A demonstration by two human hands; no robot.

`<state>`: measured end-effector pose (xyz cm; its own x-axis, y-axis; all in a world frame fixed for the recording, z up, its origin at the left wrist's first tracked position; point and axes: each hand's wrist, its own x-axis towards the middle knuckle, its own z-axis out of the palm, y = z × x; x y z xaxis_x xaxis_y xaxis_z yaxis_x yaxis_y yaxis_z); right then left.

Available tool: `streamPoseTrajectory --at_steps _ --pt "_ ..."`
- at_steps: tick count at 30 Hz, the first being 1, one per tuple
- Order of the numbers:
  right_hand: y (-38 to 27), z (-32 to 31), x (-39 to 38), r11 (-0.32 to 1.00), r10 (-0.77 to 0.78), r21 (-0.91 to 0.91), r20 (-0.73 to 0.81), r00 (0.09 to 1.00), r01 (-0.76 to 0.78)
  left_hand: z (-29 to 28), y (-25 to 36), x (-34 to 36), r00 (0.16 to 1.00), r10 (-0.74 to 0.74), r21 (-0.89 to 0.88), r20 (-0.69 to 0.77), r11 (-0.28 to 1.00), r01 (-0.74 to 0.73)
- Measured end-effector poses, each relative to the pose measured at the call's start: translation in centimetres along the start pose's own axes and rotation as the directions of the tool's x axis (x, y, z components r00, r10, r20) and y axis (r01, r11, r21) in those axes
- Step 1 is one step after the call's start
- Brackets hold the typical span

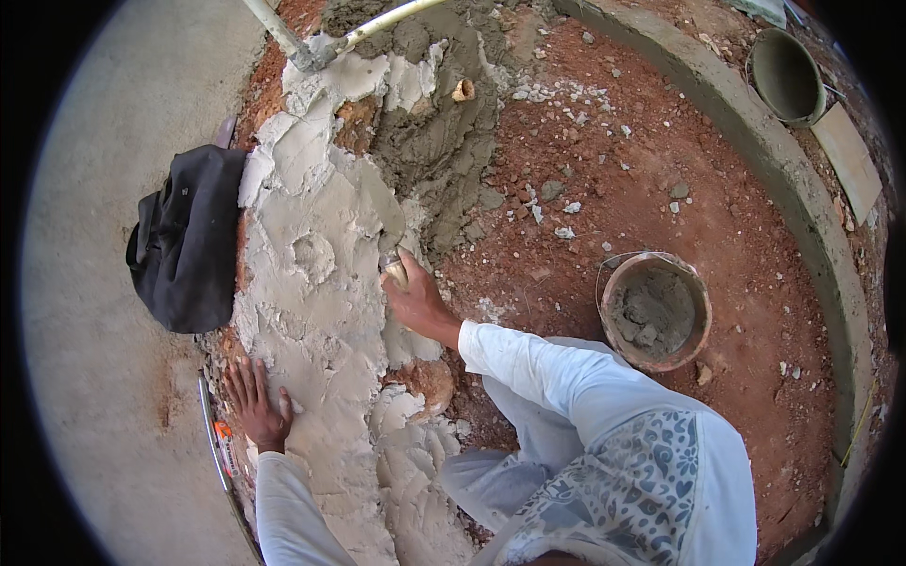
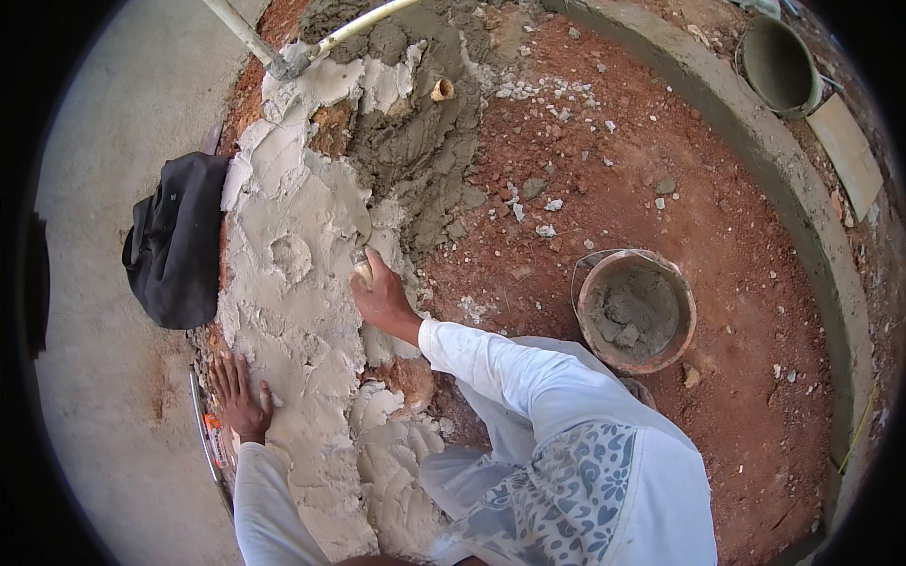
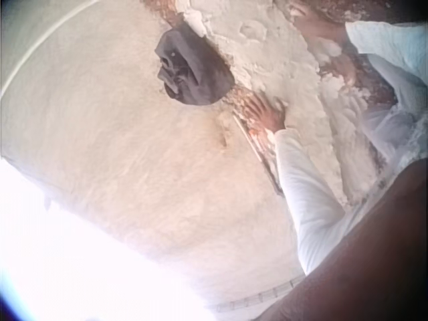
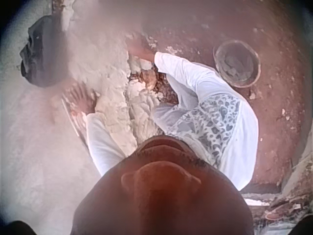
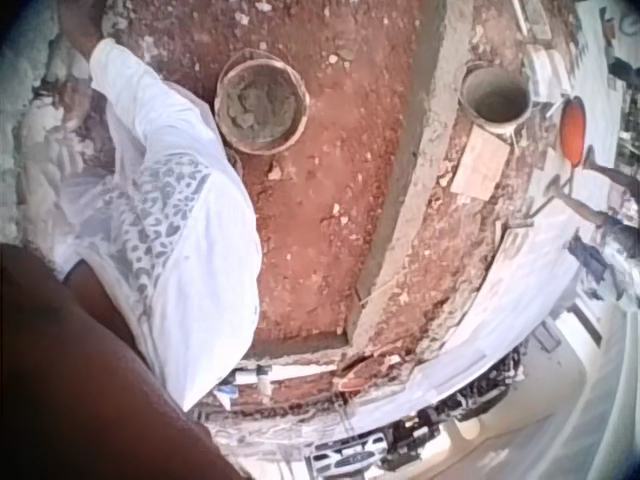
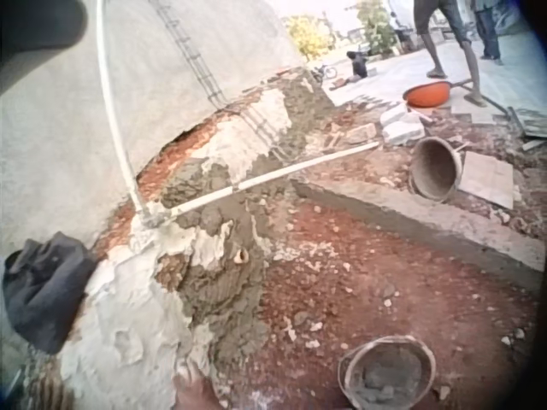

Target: The person scoops wet cement from a bucket using a trowel and applies it to a rough brick wall. They repeatedly smooth the surface with the trowel and occasionally use their hand to press the material into the wall. The person works on a specific section of the wall, filling gaps and leveling the surface.

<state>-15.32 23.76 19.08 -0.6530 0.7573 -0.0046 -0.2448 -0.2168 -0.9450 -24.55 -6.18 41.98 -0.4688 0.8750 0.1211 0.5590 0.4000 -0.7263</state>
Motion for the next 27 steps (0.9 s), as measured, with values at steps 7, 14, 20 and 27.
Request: streamPoseTrajectory --at_steps 7,14,20,27 --pt "2.2 -21.6 -3.0 0.905 0.229 -0.363 -0.025 0.973 -0.223 -0.6 -0.1 1.0 0.996 0.001 -0.056 -0.09 0.998 -0.006" --pt "-13.4 -42.0 -10.0 0.14 0.639 -0.989 0.12 0.76 0.038 0.0 0.1 -0.4 0.995 -0.094 -0.074 -0.032 0.993 0.092" --pt "-6.7 -41.2 -8.4 -0.568 0.349 -0.786 0.039 0.936 0.245 0.6 0.3 -0.1 0.991 -0.13 -0.115 -0.027 0.985 0.126" --pt "-4.4 -38.9 -11.5 -0.494 0.652 -0.348 0.458 0.604 0.797 -1.1 0.2 -0.9 0.986 -0.157 -0.122 0.06 0.979 0.164"
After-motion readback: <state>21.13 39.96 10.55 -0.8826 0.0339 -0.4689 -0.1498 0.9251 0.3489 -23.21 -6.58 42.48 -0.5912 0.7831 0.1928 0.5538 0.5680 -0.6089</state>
